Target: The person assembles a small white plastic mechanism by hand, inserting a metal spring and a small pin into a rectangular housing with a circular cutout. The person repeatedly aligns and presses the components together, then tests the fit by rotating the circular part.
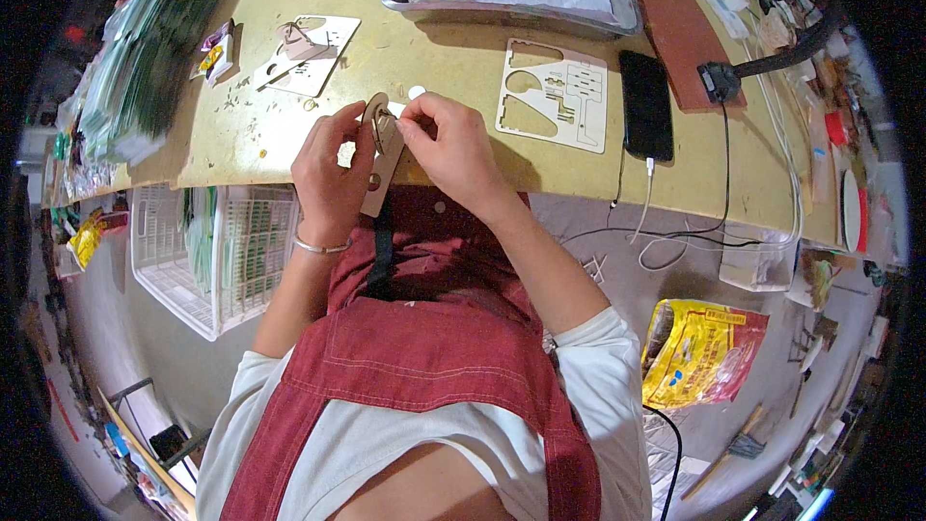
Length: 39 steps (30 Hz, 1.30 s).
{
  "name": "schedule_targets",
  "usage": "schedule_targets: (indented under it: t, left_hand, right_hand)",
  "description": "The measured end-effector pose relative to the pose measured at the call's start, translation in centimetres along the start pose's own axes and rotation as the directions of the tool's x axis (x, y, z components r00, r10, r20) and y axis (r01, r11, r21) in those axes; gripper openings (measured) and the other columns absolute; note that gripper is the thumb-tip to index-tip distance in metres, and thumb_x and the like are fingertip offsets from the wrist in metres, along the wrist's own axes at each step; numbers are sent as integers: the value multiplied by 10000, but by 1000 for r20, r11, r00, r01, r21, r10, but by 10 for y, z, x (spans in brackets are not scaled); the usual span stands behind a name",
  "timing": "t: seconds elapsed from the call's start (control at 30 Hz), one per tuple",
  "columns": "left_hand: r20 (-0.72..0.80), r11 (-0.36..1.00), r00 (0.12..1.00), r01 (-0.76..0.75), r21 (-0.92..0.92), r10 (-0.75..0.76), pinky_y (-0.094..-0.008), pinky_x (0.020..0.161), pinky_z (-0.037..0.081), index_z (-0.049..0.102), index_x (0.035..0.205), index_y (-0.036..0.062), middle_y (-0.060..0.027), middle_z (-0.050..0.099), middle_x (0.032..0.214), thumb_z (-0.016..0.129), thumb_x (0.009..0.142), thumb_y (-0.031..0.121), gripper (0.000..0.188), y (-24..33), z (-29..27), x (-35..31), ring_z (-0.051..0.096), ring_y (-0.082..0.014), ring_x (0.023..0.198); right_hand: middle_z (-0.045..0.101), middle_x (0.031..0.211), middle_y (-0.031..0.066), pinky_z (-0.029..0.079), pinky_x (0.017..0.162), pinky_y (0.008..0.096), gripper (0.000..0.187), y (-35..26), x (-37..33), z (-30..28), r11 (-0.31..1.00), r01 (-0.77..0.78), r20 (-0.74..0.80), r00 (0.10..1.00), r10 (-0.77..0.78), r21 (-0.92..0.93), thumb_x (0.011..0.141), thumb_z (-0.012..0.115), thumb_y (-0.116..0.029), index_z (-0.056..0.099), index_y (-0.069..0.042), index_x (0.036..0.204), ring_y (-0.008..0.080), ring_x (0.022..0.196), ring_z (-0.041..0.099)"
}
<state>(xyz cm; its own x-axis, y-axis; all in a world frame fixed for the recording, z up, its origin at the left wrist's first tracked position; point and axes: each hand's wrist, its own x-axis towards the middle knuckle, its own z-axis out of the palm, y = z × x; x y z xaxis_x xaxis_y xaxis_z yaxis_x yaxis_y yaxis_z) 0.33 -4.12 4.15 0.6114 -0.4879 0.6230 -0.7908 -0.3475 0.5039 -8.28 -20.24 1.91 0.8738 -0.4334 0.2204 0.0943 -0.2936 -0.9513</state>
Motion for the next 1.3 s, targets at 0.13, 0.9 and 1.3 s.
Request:
schedule_targets:
  t: [0.13,0.9,1.3]
  left_hand:
    - [24,999,1000,13,33,-14,-341,701,591,758,1155,39,-100,743,914,796,919,-15,245,2,-1,0,756,-207,779]
    - [-121,994,993,-23,-107,10,-362,748,602,747,1128,29,-131,779,974,813,862,-59,288,-7,8,-17,769,-290,847]
    - [-129,974,987,72,-215,-101,-368,805,597,718,1014,24,-144,760,1033,818,874,-12,175,-5,10,-19,756,-301,925]
  right_hand:
    - [689,873,-16,493,695,248,102,-1,1,0,999,34,-11,999,-34,-31,1012,742,-76,720,21,1033,50,791,585]
    - [660,806,10,487,675,277,106,10,0,7,998,-35,-5,999,35,47,1011,714,-93,703,13,1009,83,741,580]
    - [678,896,15,504,727,266,91,6,2,8,999,-12,21,1000,11,32,1030,692,-58,689,24,1071,75,811,597]
